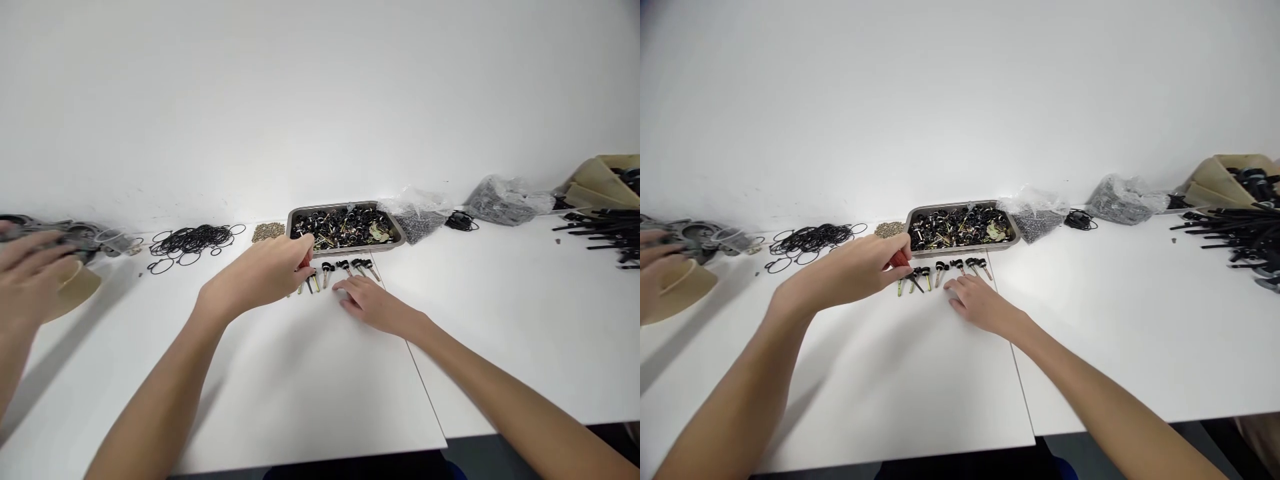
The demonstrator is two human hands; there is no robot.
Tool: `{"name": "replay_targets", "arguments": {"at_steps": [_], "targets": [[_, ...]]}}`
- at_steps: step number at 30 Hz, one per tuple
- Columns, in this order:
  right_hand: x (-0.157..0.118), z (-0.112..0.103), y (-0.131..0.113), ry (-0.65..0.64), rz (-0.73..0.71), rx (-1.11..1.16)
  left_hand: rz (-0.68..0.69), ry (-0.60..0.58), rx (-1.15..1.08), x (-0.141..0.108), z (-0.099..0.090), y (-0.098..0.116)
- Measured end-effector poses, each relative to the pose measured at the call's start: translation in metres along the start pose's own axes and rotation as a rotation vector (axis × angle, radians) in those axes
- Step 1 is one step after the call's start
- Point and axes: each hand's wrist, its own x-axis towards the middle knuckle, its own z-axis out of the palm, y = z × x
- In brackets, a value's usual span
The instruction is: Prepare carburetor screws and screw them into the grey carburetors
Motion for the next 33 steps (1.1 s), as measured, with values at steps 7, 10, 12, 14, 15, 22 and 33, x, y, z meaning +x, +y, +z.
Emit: {"name": "replay_targets", "arguments": {"at_steps": [7,10,12,14,15,22,33], "targets": [[0.0,0.0,0.0,0.006,0.004,0.037,0.009,0.001,0.006,-0.002,-0.001,0.004],[0.0,-0.001,0.001,0.003,0.009,0.052,0.021,-0.005,0.042,-0.003,-0.002,0.004],[0.0,0.0,0.002,0.006,0.013,0.071,0.018,-0.002,0.09,-0.006,-0.006,0.003],[0.001,0.001,0.004,0.011,0.025,0.096,-0.009,0.02,0.109,-0.012,-0.013,0.0],[0.001,0.001,0.005,0.011,0.033,0.109,-0.036,0.042,0.106,-0.016,-0.017,-0.003],[0.001,0.001,0.005,0.025,0.035,0.135,-0.266,0.175,0.109,-0.034,-0.029,-0.031],[0.0,0.001,0.005,0.043,-0.024,0.09,-0.457,0.359,-0.01,-0.044,0.048,-0.053]]}}
